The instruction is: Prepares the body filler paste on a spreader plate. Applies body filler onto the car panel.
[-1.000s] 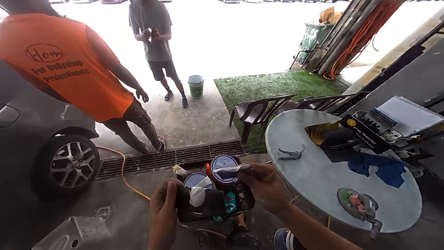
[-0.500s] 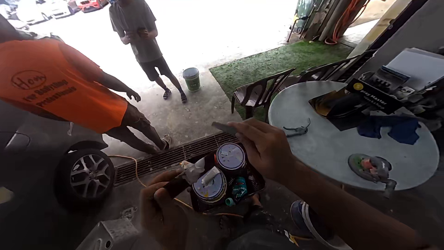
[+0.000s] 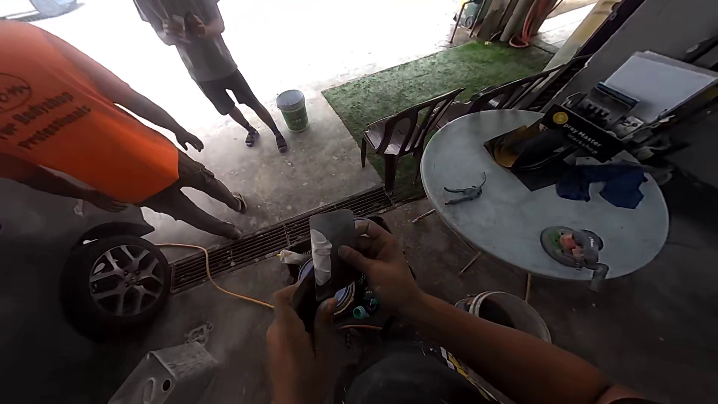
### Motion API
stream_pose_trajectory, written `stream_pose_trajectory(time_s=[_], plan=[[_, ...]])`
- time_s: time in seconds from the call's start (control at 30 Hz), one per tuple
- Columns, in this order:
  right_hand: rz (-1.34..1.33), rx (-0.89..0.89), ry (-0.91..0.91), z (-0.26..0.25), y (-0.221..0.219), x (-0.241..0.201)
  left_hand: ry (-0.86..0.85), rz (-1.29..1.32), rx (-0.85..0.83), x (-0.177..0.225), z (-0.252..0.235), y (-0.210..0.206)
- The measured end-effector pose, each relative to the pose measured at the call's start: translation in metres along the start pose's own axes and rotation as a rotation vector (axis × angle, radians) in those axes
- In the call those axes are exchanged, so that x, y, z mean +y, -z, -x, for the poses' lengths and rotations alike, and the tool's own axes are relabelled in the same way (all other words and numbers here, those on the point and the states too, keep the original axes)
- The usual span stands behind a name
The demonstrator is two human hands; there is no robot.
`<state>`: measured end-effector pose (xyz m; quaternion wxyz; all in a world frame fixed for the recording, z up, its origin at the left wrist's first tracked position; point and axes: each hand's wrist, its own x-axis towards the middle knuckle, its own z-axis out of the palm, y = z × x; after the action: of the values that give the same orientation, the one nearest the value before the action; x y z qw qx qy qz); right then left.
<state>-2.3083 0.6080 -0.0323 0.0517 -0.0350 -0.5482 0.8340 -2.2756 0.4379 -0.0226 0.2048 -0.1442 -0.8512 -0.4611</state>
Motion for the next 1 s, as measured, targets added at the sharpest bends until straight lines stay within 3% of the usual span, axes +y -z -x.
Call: stream_pose_trajectory(time_s=[0.13, 0.23, 0.37, 0.43, 0.5, 0.57, 0.63, 0.73, 0.83, 0.9, 1.0], plan=[[-0.081, -0.04, 0.224, -0.01, 0.013, -0.015, 0.112, 0.097, 0.023, -0.016, -0.002, 0.005], [0.024, -0.252, 0.309, -0.014, 0.023, -0.024, 0.129, 0.111, 0.153, -0.019, -0.007, 0.007], [0.617, -0.677, 0.535, -0.031, 0.044, -0.044, 0.005, 0.079, 0.208, -0.025, -0.007, 0.008], [1.032, -0.697, 0.622, -0.041, 0.058, -0.055, 0.023, 0.182, 0.236, -0.031, -0.001, 0.002], [1.119, -0.508, 0.565, -0.043, 0.068, -0.048, 0.181, 0.463, 0.281, -0.037, 0.009, -0.006], [0.837, -0.211, 0.392, -0.033, 0.065, -0.024, 0.46, 0.827, 0.291, -0.04, 0.022, -0.015], [0.423, -0.016, 0.081, -0.012, 0.052, -0.002, 0.647, 1.124, 0.174, -0.045, 0.035, -0.023], [0.102, -0.028, -0.271, 0.014, 0.043, 0.031, 0.808, 1.222, 0.091, -0.041, 0.051, -0.042], [0.058, -0.275, -0.31, 0.019, 0.059, 0.06, 0.848, 1.105, 0.127, -0.04, 0.06, -0.048], [0.243, -0.356, -0.228, 0.017, 0.083, 0.09, 0.881, 0.961, 0.231, -0.046, 0.062, -0.042], [1.029, -0.507, -0.223, 0.02, 0.13, 0.144, 0.894, 0.842, 0.389, -0.064, 0.069, -0.022]])
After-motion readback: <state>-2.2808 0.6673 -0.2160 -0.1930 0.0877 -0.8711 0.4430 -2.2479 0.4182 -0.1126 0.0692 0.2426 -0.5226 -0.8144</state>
